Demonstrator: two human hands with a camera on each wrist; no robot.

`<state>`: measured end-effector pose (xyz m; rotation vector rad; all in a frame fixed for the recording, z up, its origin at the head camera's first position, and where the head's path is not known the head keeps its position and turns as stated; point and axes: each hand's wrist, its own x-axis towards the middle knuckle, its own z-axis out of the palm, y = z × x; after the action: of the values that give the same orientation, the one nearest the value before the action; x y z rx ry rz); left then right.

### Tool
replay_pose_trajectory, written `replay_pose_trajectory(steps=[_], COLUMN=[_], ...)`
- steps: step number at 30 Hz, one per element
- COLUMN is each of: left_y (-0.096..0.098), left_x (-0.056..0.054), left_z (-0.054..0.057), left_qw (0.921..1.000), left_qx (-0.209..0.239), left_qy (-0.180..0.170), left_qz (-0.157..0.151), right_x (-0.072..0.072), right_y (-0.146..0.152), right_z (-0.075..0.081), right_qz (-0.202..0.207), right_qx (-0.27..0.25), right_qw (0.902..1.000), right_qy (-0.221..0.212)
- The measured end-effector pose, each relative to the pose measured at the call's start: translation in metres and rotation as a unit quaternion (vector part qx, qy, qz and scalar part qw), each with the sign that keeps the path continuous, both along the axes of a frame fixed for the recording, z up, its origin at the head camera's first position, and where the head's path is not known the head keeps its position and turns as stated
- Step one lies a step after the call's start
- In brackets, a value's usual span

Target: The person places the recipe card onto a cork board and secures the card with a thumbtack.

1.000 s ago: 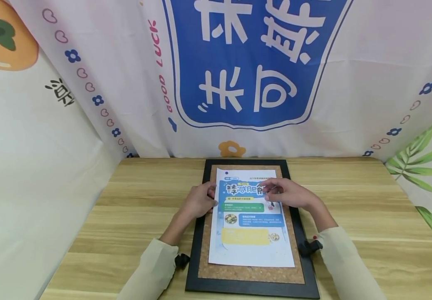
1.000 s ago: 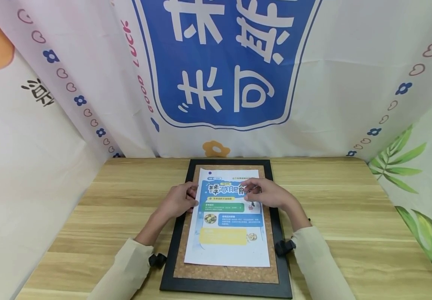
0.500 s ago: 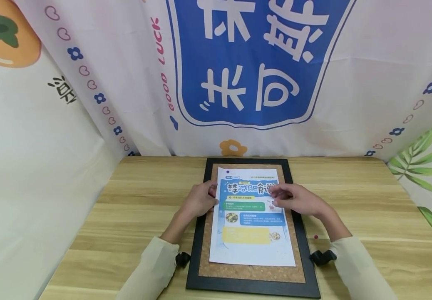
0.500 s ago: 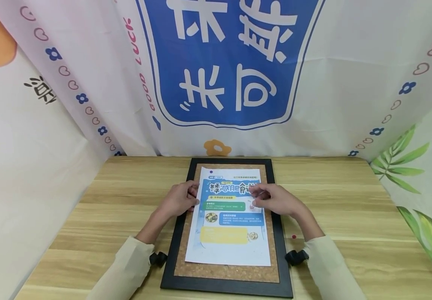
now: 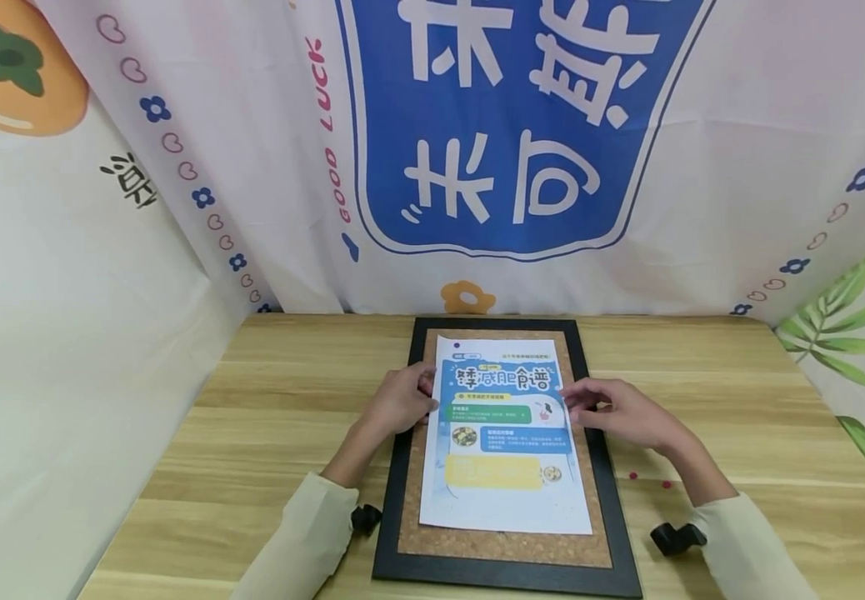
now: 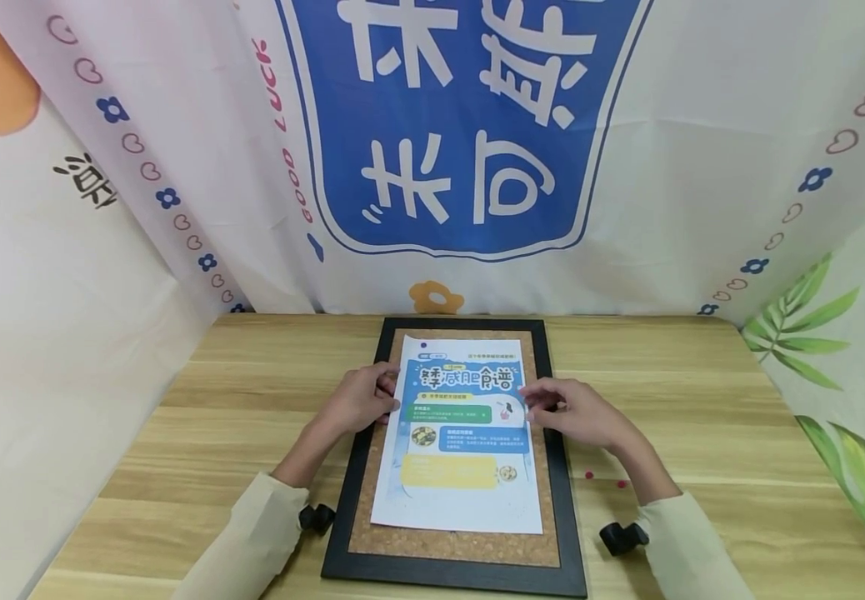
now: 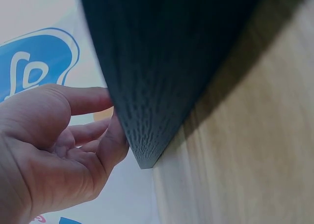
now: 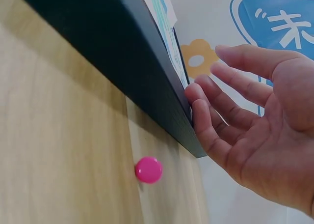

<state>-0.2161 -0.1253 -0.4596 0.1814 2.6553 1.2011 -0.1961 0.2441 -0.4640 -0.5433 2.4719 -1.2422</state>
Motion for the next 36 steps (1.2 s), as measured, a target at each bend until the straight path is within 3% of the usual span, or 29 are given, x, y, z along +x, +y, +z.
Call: replay_pose_trajectory(steps=[12,30,36], left_y=[0.0,-0.001,-0.001], left_x=[-0.001,0.0,0.001], left_z=[0.0,0.001,0.001], left_qw=[1.0,1.0,1.0], left_qx=[-0.003,-0.006,-0.004], left_qy=[-0.001,0.0,-0.001], left_qz=[-0.005,0.0,0.0], right_x=[0.014,0.03,0.037], right_y=[0.01,0.026,0.032], right_z=[0.004,-0.001,-0.003], right_qz=[-0.003,-0.024,-0.023], right_qx=[-0.004,0.034,0.021], right_qw=[1.0,0.9989,0.9993], right_qy=[0.008,0.023,0.023])
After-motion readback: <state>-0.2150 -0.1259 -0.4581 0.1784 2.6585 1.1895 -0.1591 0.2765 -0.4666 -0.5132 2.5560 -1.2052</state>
